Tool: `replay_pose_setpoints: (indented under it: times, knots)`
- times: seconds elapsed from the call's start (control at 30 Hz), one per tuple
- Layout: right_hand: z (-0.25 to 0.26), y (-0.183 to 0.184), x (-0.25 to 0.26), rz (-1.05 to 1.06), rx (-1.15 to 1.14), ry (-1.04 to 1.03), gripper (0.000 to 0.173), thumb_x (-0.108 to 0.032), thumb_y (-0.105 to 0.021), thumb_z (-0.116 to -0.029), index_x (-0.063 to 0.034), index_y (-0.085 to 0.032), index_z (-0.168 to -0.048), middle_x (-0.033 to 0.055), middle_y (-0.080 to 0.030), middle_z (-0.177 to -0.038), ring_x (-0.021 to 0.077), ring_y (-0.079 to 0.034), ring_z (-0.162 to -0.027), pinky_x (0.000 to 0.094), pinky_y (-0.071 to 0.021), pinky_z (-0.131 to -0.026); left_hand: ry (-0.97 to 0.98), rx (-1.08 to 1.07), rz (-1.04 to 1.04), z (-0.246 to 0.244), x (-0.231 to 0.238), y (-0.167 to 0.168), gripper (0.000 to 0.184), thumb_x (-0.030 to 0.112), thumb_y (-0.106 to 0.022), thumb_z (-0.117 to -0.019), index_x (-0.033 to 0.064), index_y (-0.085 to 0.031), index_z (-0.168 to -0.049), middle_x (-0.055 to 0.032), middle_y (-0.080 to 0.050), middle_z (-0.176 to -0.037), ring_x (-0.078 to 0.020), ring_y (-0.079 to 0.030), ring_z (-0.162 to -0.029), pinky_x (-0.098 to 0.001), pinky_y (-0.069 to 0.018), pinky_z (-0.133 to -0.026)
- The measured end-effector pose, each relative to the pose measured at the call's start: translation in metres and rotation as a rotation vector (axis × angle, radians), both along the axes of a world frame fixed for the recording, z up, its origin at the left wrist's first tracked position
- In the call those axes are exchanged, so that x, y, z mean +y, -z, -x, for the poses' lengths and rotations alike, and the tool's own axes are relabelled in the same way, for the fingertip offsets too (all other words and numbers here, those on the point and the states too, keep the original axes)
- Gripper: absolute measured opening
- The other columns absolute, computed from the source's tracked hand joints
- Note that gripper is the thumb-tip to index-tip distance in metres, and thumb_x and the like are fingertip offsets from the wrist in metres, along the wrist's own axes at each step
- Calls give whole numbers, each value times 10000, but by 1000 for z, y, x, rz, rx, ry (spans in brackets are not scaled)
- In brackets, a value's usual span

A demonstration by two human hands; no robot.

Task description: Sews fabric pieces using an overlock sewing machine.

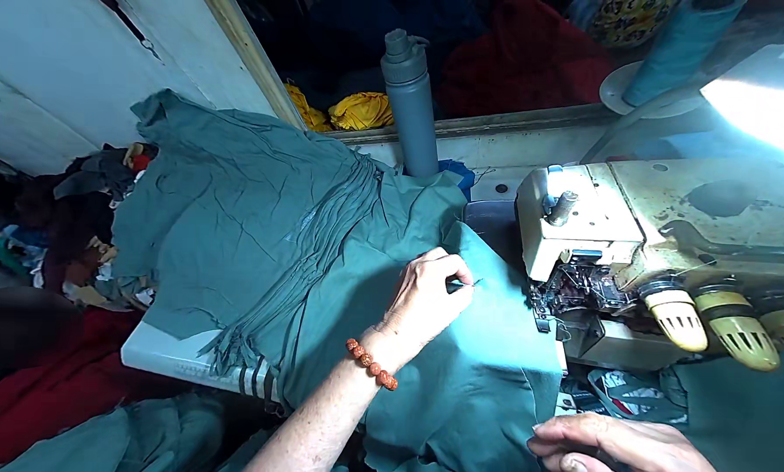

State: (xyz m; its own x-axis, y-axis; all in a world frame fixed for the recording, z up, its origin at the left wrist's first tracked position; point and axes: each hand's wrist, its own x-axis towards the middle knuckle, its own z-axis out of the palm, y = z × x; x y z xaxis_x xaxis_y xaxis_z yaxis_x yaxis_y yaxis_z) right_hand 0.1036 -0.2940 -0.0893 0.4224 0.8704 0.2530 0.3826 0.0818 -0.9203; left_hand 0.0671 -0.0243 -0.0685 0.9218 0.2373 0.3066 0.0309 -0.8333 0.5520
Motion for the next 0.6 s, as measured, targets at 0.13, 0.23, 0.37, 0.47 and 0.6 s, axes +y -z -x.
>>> replay_pose_setpoints:
  times: [0.13, 0.23, 0.37, 0.47, 0.6]
  knots:
    - [-5, -3, 6, -42, -12, 103, 188, -41, -603, -1005, 80, -716, -1094, 160, -769, -1001, 104, -749, -900, 246, -607, -845, 105, -127, -22, 2, 5, 6, 47, 97, -704, -823, 130, -725, -848, 17, -732, -983, -120, -682, -1002, -412, -493, -977]
    - [-9, -2, 16, -121, -32, 210, 177, -54, -610, -1008, 56, -716, -1096, 117, -773, -1010, 71, -745, -878, 221, -623, -788, 96, -97, -34, 9, 4, 4, 161, 53, -685, -820, 118, -736, -959, 47, -727, -868, -76, -689, -903, -397, -448, -1066]
    - [-14, 0, 35, -257, -53, 332, 147, -55, -642, -988, 6, -722, -1096, 60, -777, -1024, 68, -745, -879, 213, -635, -768, 30, -119, -59, 14, 7, 8, 75, 148, -780, -817, 152, -779, -892, 58, -702, -822, -92, -658, -841, -389, -470, -949]
    - [-18, 6, 53, -357, -104, 444, 234, -151, -714, -949, -83, -710, -1173, 24, -764, -1081, 115, -745, -947, 260, -641, -819, 137, -167, 232, 17, 6, -1, 62, 85, -805, -816, 119, -761, -845, 53, -727, -908, -53, -669, -936, -273, -526, -949]
    - [-13, 12, 70, -378, 56, 314, 536, -229, -775, -909, -84, -601, -1395, 30, -701, -1302, 153, -710, -1126, 310, -611, -960, 246, -152, 541, 21, -5, -15, 106, -53, -764, -824, 34, -750, -883, -2, -754, -878, -49, -718, -855, -221, -591, -886]
